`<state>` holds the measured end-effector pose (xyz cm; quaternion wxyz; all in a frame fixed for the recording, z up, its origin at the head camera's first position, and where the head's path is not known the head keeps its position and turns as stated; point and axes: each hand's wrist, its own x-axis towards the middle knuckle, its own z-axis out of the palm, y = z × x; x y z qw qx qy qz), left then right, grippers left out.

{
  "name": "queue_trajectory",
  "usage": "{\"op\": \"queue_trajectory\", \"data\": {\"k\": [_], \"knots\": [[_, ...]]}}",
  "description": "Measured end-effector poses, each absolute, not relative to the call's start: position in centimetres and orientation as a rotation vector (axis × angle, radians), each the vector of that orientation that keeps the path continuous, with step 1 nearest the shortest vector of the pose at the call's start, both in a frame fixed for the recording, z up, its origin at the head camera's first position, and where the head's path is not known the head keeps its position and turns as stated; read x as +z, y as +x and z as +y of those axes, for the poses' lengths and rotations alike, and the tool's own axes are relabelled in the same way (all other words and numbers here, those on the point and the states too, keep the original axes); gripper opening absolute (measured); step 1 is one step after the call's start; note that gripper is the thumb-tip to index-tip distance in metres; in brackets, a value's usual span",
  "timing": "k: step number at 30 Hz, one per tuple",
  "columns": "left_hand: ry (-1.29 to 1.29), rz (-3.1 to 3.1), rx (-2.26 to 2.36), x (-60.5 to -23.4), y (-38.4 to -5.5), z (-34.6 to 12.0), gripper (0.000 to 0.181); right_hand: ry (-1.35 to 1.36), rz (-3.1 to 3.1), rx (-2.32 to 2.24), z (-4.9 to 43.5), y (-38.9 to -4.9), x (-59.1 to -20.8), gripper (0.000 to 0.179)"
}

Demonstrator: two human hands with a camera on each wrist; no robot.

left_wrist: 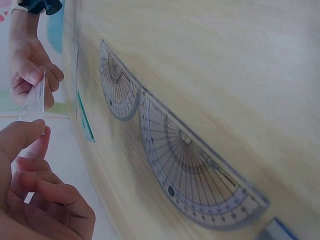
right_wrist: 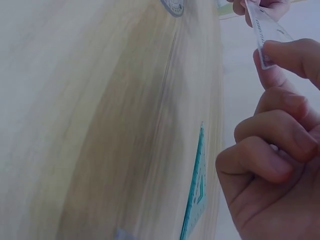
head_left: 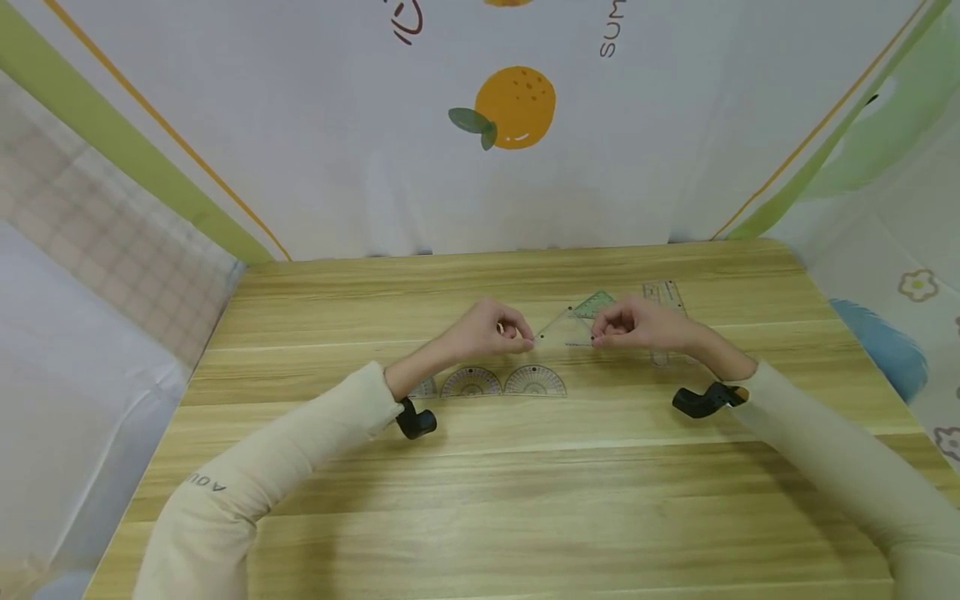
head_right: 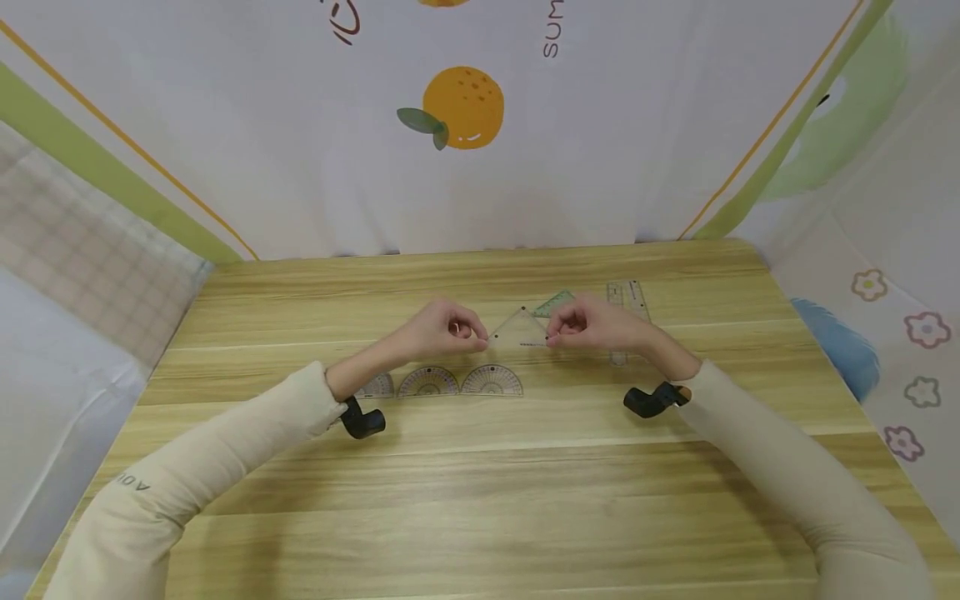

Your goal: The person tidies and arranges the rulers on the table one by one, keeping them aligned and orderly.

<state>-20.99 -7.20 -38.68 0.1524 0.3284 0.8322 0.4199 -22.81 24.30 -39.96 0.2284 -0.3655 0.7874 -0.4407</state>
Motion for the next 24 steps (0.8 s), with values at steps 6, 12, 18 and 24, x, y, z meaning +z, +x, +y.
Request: {"op": "queue_trajectory", "data": {"k": [6, 12, 18, 24], "knots": [[0.93, 2.39, 1.191, -38.6, -20.6, -6.6, 0.007, -1.024, 2.142, -1.202, 24.7, -22.6, -39.9, 0.01], [0.947, 2.391, 1.18, -38.6, -20.3, -6.1, 0.007, -1.009, 2.15, -1.169, 25.1, -22.6, -39.7, 0.009], [0.968, 2.389, 1.169, -38.8, -20.3, -5.5, 0.007, -1.041, 2.119, -1.175, 25.7, -22.6, -39.8, 0.008], [0.969, 2.372, 1.161, -38.8, -20.1, -5.1, 0.008, -1.074, 2.064, -1.205, 26.3, -22.7, -39.9, 0.007]]}}
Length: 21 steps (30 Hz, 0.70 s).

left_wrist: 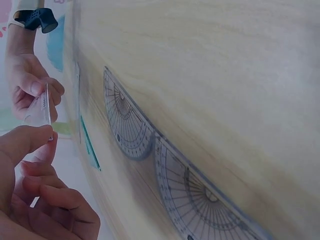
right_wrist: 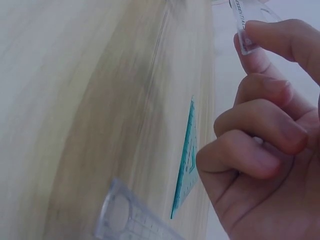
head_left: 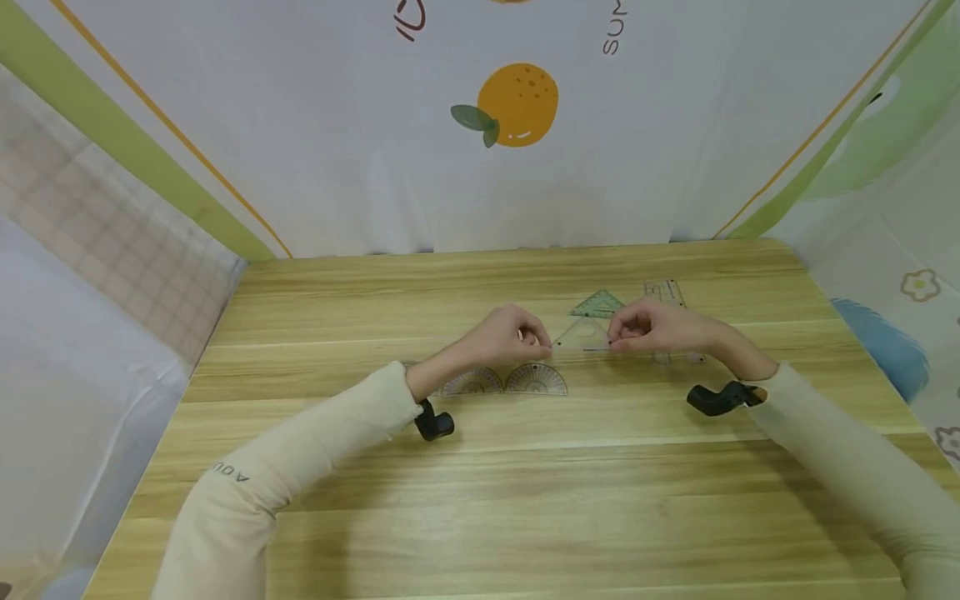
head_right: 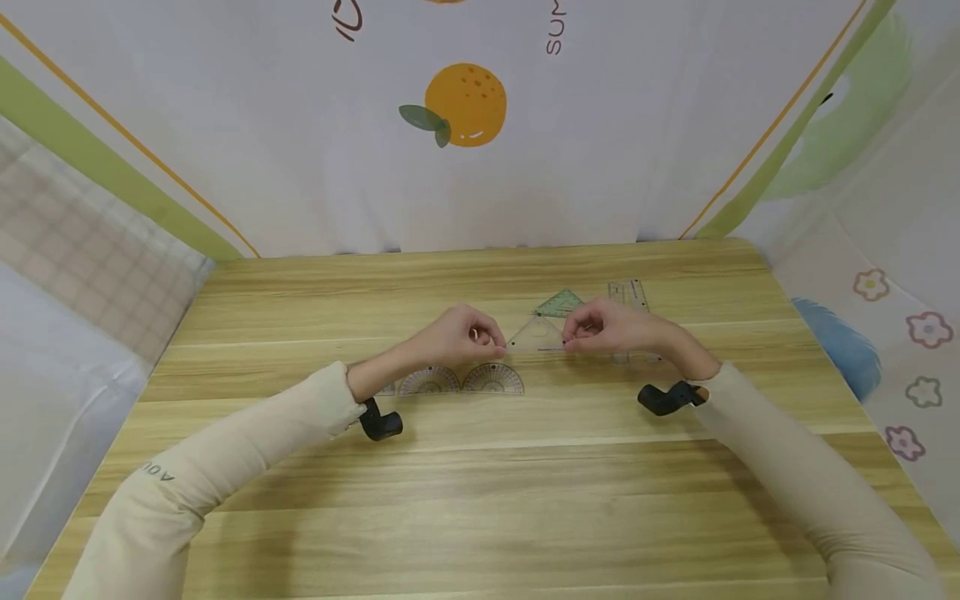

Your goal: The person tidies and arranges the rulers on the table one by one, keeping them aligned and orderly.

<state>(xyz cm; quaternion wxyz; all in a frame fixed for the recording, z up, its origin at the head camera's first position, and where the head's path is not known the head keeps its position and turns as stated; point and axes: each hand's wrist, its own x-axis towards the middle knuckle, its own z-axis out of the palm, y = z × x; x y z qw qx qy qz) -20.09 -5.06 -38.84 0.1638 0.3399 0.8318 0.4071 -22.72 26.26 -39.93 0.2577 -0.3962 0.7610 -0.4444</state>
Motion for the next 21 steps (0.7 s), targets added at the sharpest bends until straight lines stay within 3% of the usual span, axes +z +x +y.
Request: {"op": "queue_trajectory", "data": {"k": [21], "knots": [[0.944, 2.283, 1.175, -38.8, -19.2, -3.3, 0.007, -1.222, 2.065, -1.138, 27.6, -22.0, -40.0, 0.007]]}}
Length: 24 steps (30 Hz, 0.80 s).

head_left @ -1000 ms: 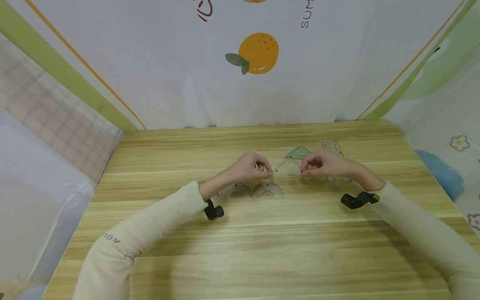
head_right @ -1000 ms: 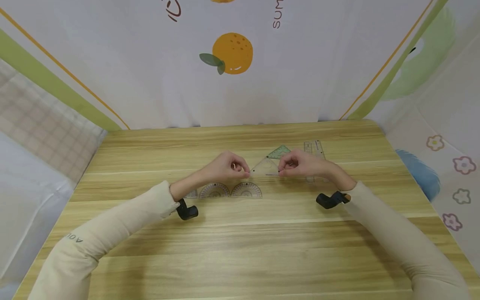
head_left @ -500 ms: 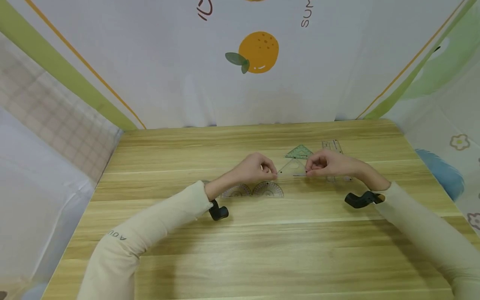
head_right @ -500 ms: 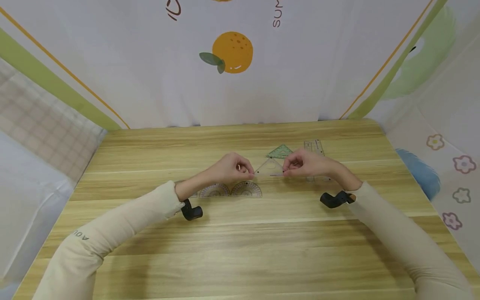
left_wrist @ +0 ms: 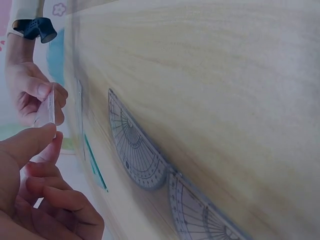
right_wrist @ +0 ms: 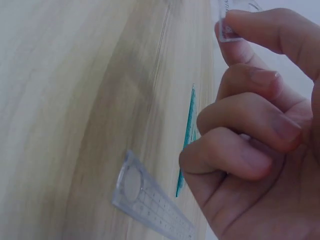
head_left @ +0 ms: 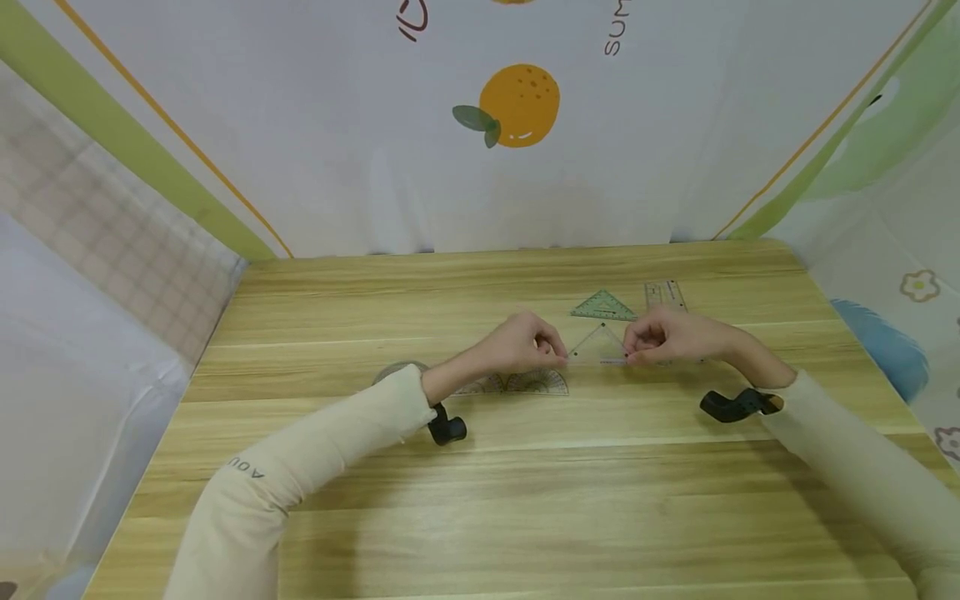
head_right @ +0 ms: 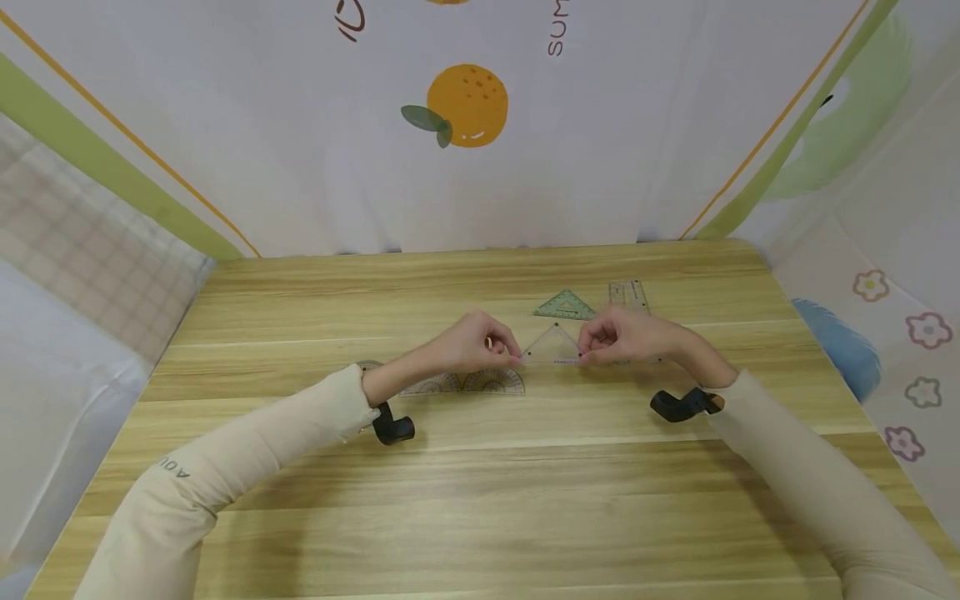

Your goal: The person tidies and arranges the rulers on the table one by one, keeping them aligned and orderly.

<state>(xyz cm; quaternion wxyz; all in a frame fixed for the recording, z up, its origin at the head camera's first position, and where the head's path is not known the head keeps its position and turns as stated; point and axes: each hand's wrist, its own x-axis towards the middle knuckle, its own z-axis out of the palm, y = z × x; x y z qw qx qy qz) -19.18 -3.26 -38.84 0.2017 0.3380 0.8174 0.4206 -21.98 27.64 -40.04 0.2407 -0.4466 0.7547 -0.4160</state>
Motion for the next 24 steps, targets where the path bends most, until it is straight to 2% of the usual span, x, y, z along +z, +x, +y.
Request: {"op": "queue_trajectory", "data": {"k": [24], "knots": [[1.023, 2.302, 1.057, -39.2, -18.4, -2.1, 0.007, -1.168, 1.99, -1.09, 28.4, -21.0, -40.2, 0.01]]}}
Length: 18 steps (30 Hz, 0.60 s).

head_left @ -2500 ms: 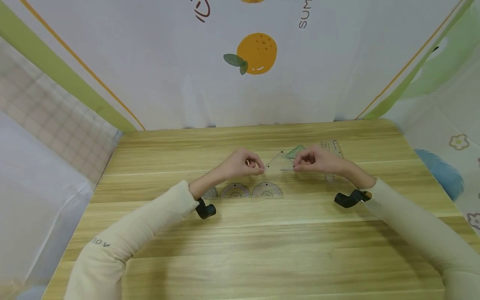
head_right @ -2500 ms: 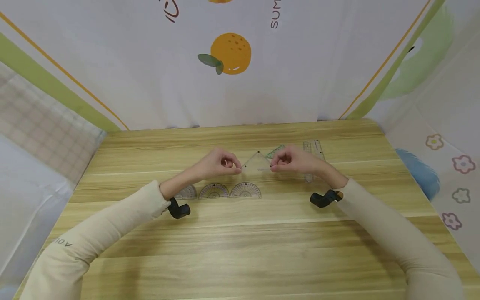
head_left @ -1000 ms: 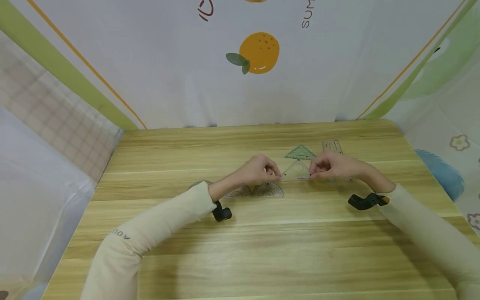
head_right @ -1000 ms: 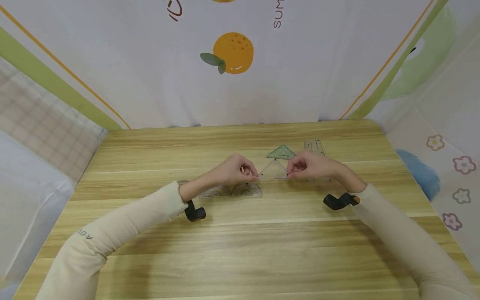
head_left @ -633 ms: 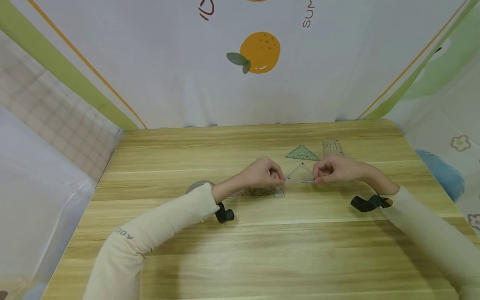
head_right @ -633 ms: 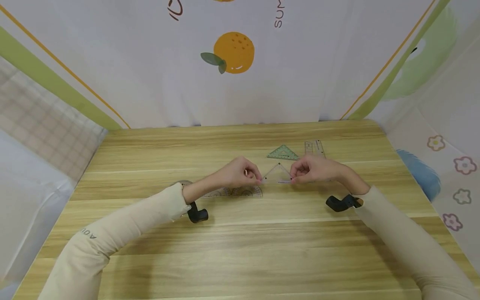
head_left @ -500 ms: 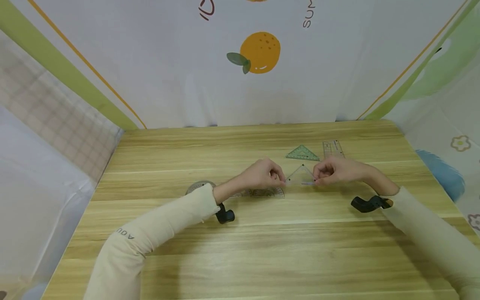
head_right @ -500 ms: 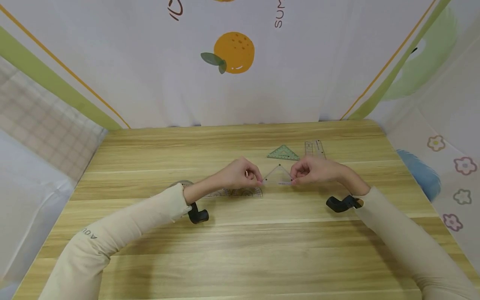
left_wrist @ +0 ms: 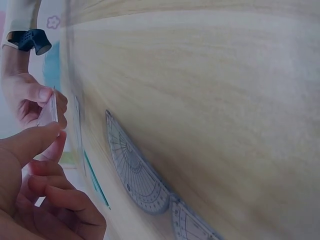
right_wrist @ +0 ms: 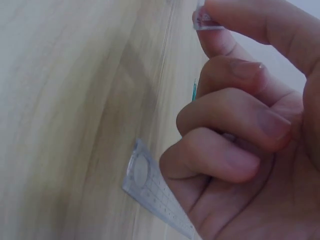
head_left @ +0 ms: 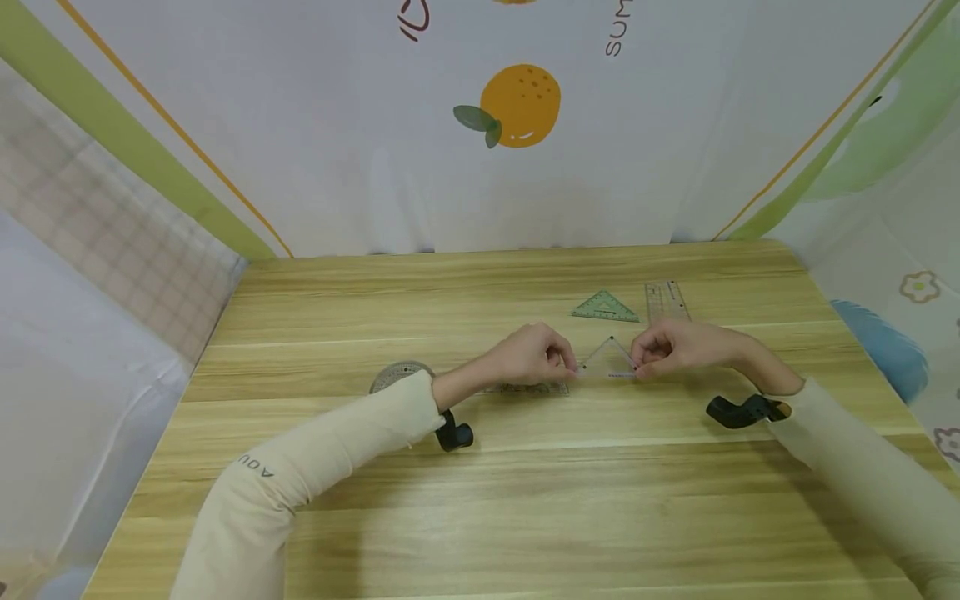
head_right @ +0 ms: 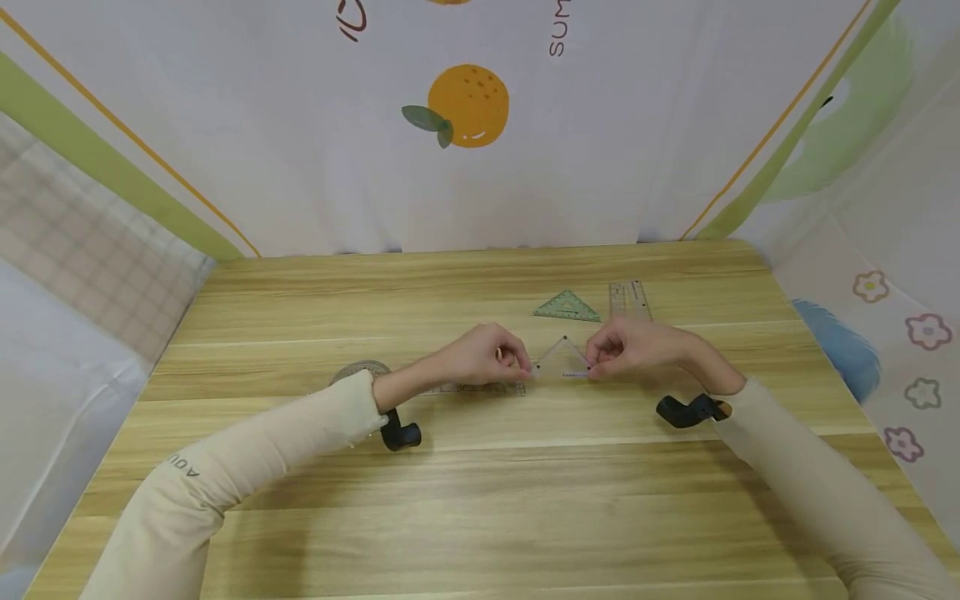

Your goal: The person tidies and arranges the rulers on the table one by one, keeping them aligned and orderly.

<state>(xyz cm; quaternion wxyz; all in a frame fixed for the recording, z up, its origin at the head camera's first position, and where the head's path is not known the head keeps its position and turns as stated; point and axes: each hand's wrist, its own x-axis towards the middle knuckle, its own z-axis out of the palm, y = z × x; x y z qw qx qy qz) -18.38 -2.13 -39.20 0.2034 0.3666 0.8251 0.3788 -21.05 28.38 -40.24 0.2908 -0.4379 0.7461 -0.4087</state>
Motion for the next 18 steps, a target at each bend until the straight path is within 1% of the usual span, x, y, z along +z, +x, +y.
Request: {"op": "queue_trajectory", "data": {"k": [4, 12, 18], "knots": [[1.023, 2.296, 1.049, -39.19, -18.21, -1.94, 0.008, -1.185, 1.99, -1.089, 28.54, -20.91, -40.18, 0.015], [1.011, 2.282, 1.048, -39.28, -18.05, -1.54, 0.008, -1.201, 1.935, -1.102, 28.66, -20.69, -39.96, 0.008], [1.05, 2.267, 1.054, -39.43, -18.07, -1.33, 0.009, -1.176, 1.91, -1.124, 28.89, -20.74, -39.85, 0.012]]}}
